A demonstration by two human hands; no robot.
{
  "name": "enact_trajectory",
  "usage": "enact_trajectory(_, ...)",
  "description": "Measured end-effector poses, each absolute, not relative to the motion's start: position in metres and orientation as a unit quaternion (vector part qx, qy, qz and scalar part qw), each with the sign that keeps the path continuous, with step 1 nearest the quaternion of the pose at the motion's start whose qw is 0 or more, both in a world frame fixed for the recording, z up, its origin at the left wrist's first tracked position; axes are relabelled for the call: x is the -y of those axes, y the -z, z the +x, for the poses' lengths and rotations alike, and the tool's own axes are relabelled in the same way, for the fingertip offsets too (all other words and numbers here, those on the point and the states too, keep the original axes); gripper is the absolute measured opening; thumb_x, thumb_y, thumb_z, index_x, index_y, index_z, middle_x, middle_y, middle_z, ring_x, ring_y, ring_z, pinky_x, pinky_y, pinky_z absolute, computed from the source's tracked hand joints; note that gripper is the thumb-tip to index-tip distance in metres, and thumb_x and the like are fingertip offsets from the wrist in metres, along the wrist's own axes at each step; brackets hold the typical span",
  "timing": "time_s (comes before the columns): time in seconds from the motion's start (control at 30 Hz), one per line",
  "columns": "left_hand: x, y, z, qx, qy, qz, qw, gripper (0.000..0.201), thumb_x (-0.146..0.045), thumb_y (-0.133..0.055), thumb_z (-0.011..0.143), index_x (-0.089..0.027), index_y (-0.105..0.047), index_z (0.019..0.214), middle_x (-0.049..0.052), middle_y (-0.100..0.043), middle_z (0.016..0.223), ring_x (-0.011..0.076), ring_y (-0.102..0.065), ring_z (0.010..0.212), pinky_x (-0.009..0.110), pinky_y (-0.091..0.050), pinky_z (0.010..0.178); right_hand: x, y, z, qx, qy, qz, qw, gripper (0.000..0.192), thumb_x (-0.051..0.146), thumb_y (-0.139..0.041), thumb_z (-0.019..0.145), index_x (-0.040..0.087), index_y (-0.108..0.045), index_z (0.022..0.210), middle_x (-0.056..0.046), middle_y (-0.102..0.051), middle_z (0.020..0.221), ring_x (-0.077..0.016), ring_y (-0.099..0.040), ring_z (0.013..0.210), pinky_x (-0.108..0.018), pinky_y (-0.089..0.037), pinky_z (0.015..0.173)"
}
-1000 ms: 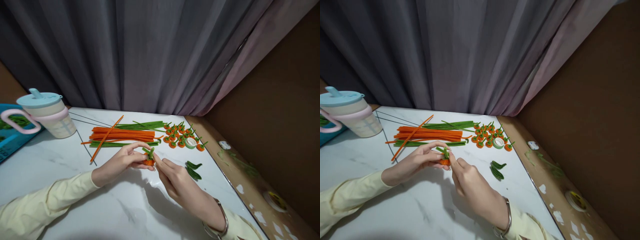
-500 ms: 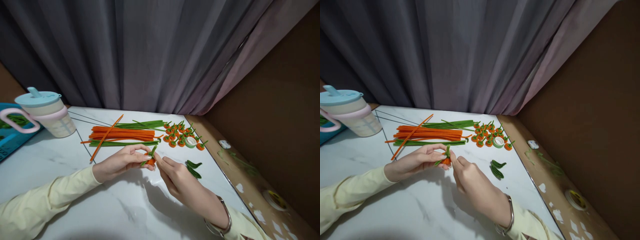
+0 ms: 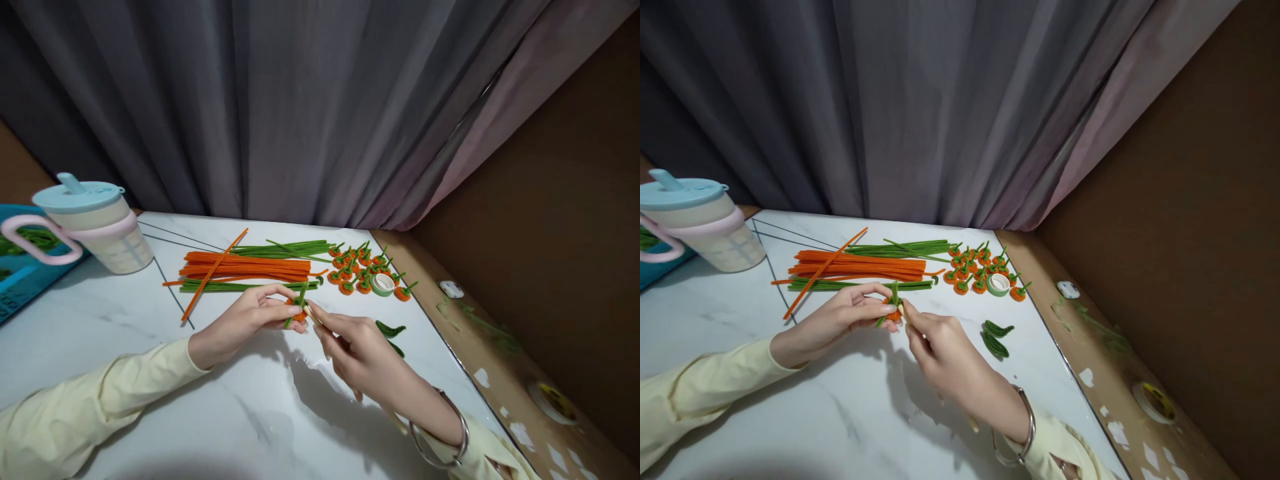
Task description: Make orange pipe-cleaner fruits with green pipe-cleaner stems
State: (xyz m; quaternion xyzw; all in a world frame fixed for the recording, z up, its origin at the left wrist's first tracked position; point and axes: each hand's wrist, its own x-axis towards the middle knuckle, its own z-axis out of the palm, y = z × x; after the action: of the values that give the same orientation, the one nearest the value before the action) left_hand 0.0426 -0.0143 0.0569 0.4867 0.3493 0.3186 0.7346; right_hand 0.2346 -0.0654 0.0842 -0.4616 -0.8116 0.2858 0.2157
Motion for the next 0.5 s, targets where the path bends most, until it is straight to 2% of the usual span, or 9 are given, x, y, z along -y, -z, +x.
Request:
enact_trajectory(0.13,0.013,-0.060,0.041,-0.336,-0.315,0.475,0.750,0.018,-0.024,-0.069,0.077,-0.016,-0.057,0.088,0.000,-0.069,0.082,0.0138,-0.069,0.077,0.022,-0.049,0.078,0.066,-0.094,0.237,0.734,-0.388,-0.519,0.204,0.044,0.028,-0.038,0.092,0.015,-0.046,0.133,0.004,-0.048,0.056,-0.0058,-0.041,0.035,-0.017,-0.036,0.036)
enact_trajectory(0.23,0.014,-0.059,0.040,-0.324,-0.302,0.485,0.754,0.020,-0.025,-0.069,0.077,-0.017,-0.057,0.091,0.001,-0.070,0.085,0.0157,-0.069,0.081,0.024,-0.049,0.079,0.065,-0.100,0.238,0.651,-0.490,-0.544,0.198,0.051,0.036,-0.042,0.091,0.020,-0.037,0.140,0.003,-0.053,0.064,-0.0044,-0.040,0.033,-0.016,-0.035,0.030)
enact_trajectory(0.33,0.015,-0.057,0.041,-0.324,-0.300,0.514,0.735,0.023,-0.027,-0.070,0.077,-0.018,-0.056,0.093,0.001,-0.071,0.077,0.0174,-0.069,0.080,0.024,-0.048,0.076,0.064,-0.101,0.237,0.612,-0.540,-0.543,0.198,0.052,0.037,-0.043,0.091,0.021,-0.037,0.139,0.002,-0.054,0.069,-0.0033,-0.040,0.033,-0.015,-0.035,0.028)
enact_trajectory(0.5,0.016,-0.056,0.041,-0.329,-0.302,0.549,0.707,0.025,-0.030,-0.070,0.077,-0.018,-0.054,0.092,0.004,-0.073,0.081,0.0192,-0.069,0.079,0.027,-0.046,0.073,0.064,-0.099,0.236,0.651,-0.527,-0.518,0.175,0.046,0.036,-0.040,0.092,0.019,-0.044,0.135,0.004,-0.051,0.061,-0.0035,-0.038,0.030,-0.015,-0.031,0.028)
